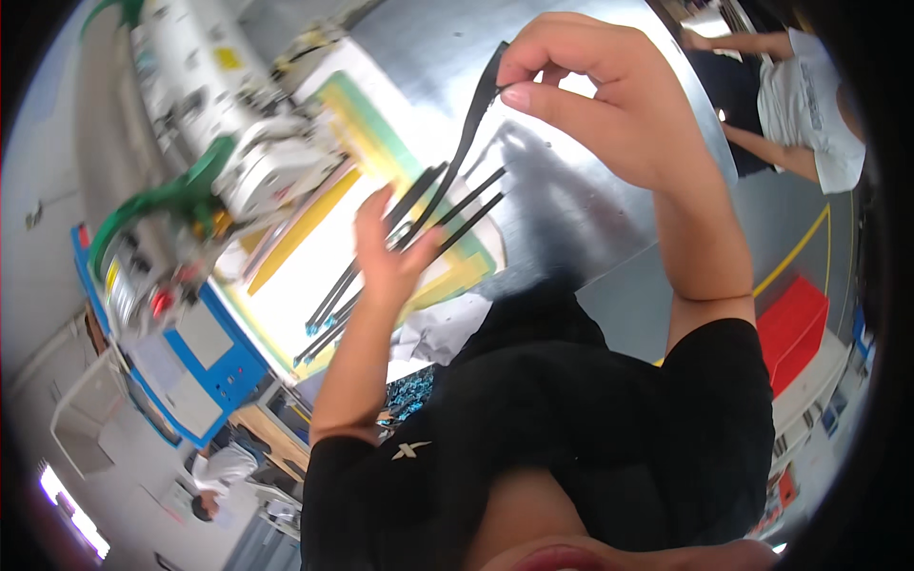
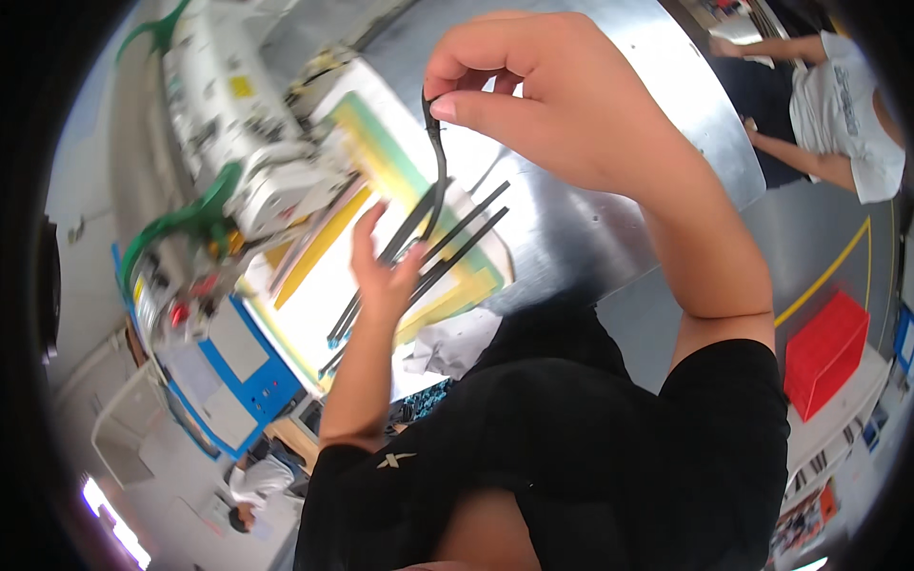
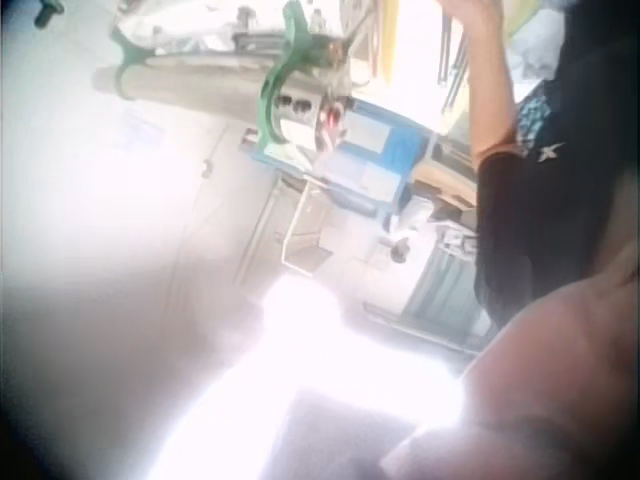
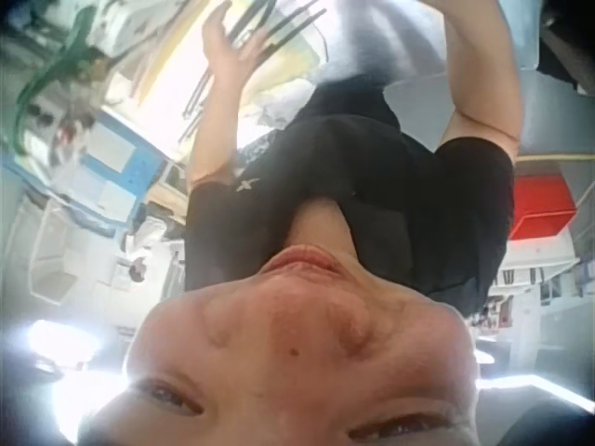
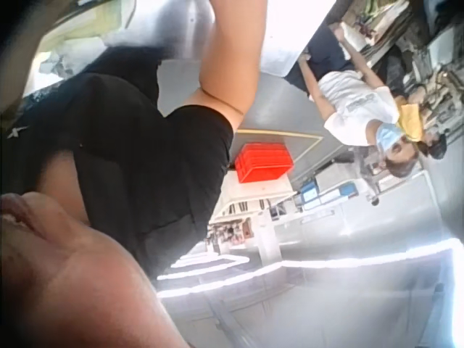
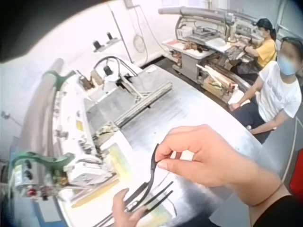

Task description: The person assembles black cables with blue connectors on a workbench. They pick up cables, align them, and place them into a machine or jig for processing. Another person in a white shirt assists by handing over cables and operating the machine.

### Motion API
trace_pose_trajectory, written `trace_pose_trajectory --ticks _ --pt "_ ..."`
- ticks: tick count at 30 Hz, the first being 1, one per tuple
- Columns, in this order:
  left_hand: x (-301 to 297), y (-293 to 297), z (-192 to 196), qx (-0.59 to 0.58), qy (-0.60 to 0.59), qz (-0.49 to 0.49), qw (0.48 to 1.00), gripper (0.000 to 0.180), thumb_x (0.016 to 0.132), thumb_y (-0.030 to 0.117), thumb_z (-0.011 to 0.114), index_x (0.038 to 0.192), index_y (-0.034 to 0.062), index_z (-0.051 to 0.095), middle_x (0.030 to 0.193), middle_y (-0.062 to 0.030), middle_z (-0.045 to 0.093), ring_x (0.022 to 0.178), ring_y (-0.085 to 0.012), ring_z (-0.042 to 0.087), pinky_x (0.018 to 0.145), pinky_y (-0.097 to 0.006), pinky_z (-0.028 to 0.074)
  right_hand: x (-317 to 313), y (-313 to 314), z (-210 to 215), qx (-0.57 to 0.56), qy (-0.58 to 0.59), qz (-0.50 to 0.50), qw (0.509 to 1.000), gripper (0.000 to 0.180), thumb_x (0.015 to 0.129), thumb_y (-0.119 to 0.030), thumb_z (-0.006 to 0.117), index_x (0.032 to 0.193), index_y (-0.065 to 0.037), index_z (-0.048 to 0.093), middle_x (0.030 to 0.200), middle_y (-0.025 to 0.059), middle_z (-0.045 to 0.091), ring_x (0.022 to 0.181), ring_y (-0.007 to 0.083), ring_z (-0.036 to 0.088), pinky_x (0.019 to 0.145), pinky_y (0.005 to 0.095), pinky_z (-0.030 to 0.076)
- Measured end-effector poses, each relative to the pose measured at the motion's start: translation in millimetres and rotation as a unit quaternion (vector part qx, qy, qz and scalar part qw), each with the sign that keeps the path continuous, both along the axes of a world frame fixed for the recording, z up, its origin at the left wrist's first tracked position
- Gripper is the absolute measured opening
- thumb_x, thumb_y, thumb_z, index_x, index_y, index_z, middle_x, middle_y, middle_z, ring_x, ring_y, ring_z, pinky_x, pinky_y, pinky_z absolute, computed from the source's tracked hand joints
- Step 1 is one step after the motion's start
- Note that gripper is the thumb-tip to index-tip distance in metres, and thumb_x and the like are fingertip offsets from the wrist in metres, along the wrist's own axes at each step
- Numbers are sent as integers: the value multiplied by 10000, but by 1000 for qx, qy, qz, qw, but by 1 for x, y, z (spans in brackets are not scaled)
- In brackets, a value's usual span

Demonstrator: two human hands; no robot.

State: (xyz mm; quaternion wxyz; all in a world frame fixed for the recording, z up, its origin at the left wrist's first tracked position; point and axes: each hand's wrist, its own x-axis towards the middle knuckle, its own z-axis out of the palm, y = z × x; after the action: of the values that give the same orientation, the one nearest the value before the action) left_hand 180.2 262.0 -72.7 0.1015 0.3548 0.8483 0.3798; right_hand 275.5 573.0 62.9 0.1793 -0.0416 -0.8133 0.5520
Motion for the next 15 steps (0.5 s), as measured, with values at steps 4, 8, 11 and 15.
trace_pose_trajectory --ticks 4,8,11,15 --pt "5 41 48 112 -103 42 988 645 855 133 810 1421 32 519 1212 -146 655 1162 -255 618 1009 -385 461 -19 -48 58 42 100 18 994 97 848 -22 760 938 2 733 861 99 706 772 218 663 705 312 514" --pt "0 0 110 230 -154 36 960 388 971 -58 606 1346 23 548 1008 -31 643 901 -95 601 816 -240 496 -3 -63 97 21 149 -47 988 144 888 -72 756 1010 -3 725 902 56 695 757 147 636 685 271 505" --pt "6 -77 167 221 -6 31 975 272 1014 26 629 1282 -20 608 983 -69 673 793 -85 592 699 -208 472 4 -74 105 -54 170 -39 983 141 946 -75 729 1069 -6 720 895 -6 673 796 65 592 707 230 473" --pt "19 -161 233 393 -249 117 877 299 1111 196 482 1278 -27 591 780 -52 574 538 -54 364 483 -201 323 -5 -135 110 -192 153 21 969 246 977 -157 700 1171 -6 704 944 -14 678 815 58 593 733 226 477"
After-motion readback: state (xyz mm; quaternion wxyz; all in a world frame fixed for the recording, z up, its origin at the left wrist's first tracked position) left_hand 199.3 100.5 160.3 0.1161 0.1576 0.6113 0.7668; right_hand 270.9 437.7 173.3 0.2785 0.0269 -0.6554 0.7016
